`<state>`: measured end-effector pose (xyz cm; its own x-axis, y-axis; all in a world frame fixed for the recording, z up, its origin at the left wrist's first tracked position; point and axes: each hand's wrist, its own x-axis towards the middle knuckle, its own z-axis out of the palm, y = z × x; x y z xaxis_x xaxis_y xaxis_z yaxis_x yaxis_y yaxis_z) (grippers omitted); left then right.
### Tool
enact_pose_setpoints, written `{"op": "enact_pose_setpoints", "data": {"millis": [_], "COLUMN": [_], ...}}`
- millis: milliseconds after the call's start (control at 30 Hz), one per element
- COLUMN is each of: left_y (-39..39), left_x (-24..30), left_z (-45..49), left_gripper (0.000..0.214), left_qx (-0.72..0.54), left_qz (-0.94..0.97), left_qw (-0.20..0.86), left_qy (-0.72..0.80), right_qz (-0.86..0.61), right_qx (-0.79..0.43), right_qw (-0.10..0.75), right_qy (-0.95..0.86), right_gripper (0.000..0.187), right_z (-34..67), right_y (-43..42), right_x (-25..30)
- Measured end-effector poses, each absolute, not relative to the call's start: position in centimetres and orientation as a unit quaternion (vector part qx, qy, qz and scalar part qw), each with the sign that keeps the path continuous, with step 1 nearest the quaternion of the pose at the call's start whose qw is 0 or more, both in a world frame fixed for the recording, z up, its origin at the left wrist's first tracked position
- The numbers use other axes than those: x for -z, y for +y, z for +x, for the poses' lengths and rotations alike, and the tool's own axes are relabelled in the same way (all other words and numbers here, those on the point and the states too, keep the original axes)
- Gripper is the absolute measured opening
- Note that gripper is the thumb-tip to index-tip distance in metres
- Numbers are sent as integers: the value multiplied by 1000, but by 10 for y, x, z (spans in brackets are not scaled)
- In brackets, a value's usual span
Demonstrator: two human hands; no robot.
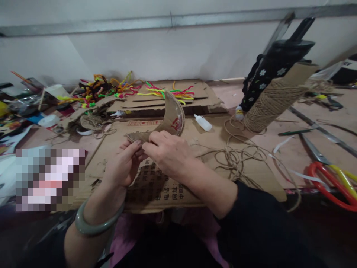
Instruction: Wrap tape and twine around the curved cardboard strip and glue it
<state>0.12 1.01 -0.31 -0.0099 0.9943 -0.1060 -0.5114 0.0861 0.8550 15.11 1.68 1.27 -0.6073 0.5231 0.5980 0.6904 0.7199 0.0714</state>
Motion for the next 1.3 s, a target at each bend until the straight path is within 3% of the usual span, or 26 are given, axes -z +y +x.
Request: {"op": "enact_pose_setpoints", "data": {"millis": [500,1300], "left_y": [14,14], "left_x": [1,4], "left_z": [-3,-1], "left_gripper": [12,7], "left_qx": [-613,-590], "left_qz": [306,282], "left_qw": [604,658], "left_qy": [408,373], "right_qz": [-338,-356], "right_qx": [101,96], "right_qw": [263,238], "right_qy": [-898,-898], "right_gripper": [22,22], "right_z": [162,161], "right_y": [19,20], "right_x": [-18,-19]}}
